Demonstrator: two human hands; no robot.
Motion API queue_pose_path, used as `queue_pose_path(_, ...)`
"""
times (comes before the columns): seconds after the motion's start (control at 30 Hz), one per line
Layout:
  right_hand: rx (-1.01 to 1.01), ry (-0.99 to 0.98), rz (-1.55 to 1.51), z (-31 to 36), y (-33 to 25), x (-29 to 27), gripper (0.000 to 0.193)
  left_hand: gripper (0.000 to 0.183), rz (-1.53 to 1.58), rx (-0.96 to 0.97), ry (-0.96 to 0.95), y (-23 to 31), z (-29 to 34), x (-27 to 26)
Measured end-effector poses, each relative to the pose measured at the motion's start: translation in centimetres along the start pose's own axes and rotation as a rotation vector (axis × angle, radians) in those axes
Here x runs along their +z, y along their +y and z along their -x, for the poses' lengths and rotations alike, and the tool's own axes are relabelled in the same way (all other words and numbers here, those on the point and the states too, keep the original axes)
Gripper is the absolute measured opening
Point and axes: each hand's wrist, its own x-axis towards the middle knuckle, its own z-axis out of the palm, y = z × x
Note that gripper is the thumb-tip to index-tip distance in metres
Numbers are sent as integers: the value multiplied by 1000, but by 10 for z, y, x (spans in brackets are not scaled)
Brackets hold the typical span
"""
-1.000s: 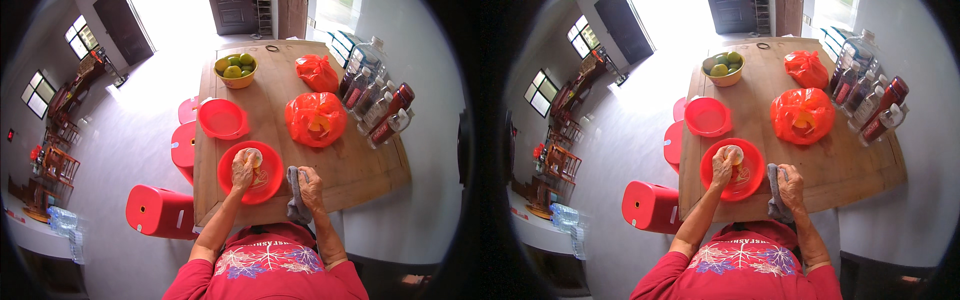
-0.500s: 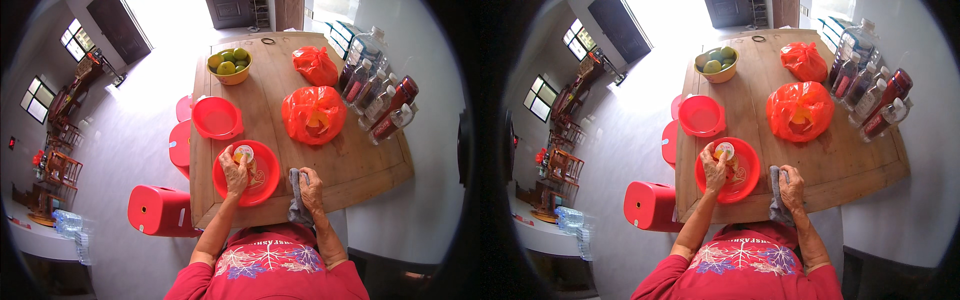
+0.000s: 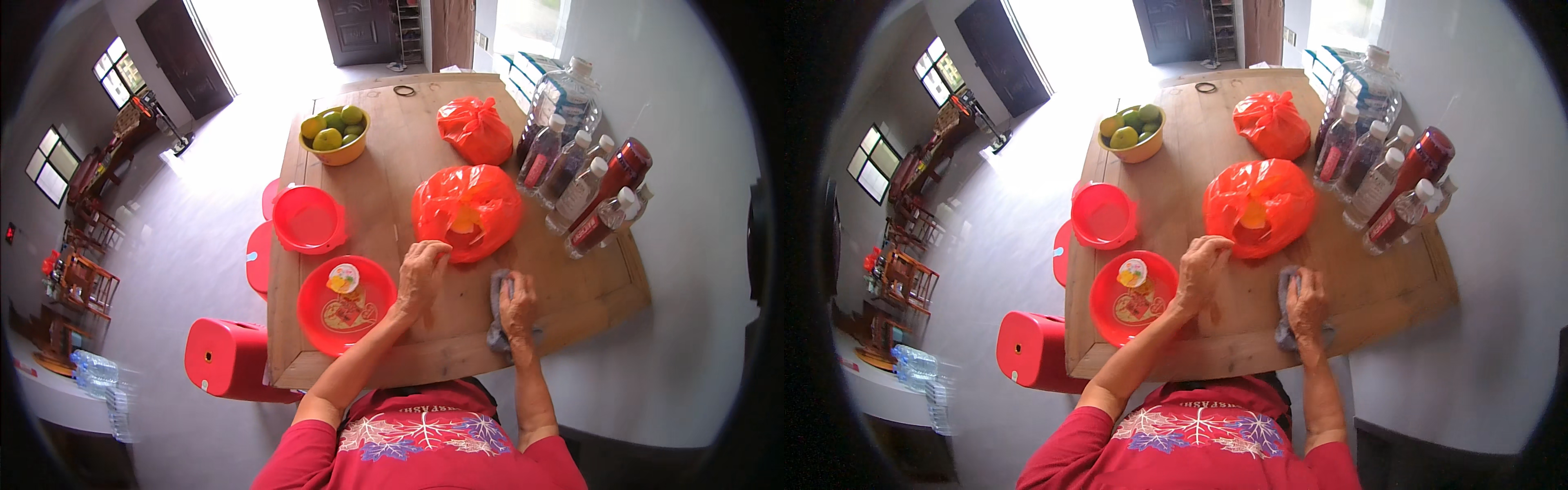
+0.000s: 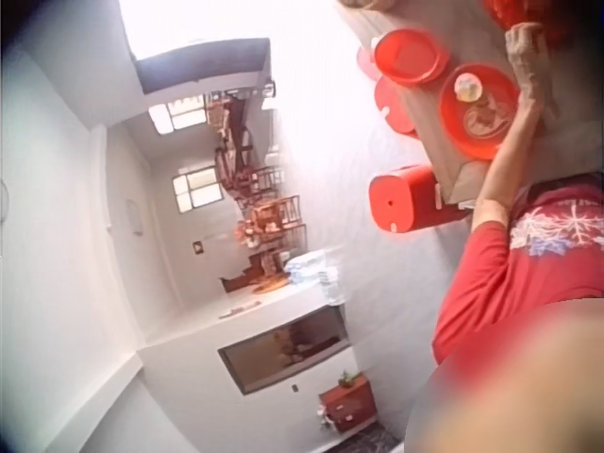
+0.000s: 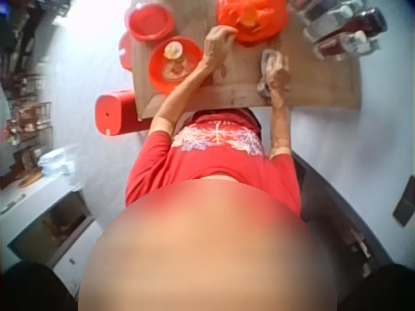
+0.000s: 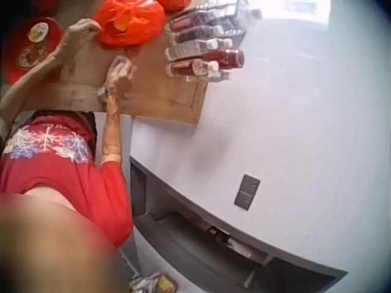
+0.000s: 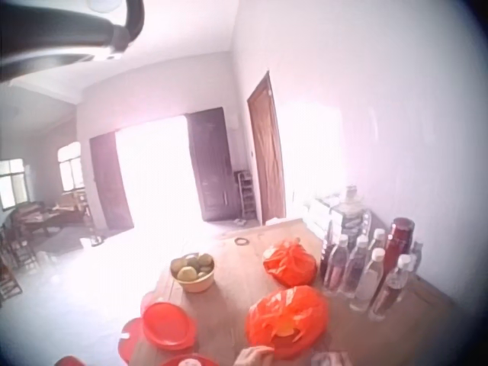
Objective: The person wipes a large plastic bottle and the adjacent wall with a gray cloth, then wipes the wooden table surface. They unpack small yellow items from a red plastic bag, wipe each one individually, and place them into a red bowl. Several water bottles and a bowl of fruit remain on the table.
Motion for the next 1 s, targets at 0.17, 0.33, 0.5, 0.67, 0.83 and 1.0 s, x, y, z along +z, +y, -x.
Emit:
queue_pose_path(0.17, 71, -80, -170, 2, 8, -3, 19, 21, -93, -35, -25, -16, -27, 65)
queue_pose_path(0.33, 60, -93, -268, 2, 10, -4, 18, 41, -150, -329, -302, -24, -39, 97)
queue_pose_path(0.5, 63, -125, -332, -1, 10, 0, 19, 47, -307, -304, -269, -11, -26, 112)
queue_pose_path(0.67, 17, -130, -347, -3, 19, 9, 18, 66, -325, -352, -222, 4, -23, 111)
queue_pose_path(0.83, 31, -182, -378, -9, 12, 4, 19, 56, 124, -563, 33, 5, -9, 99)
queue_pose_path(1.0, 89, -113, -495, -10, 24, 9, 20, 64, 601, -562, 125, 11, 25, 55)
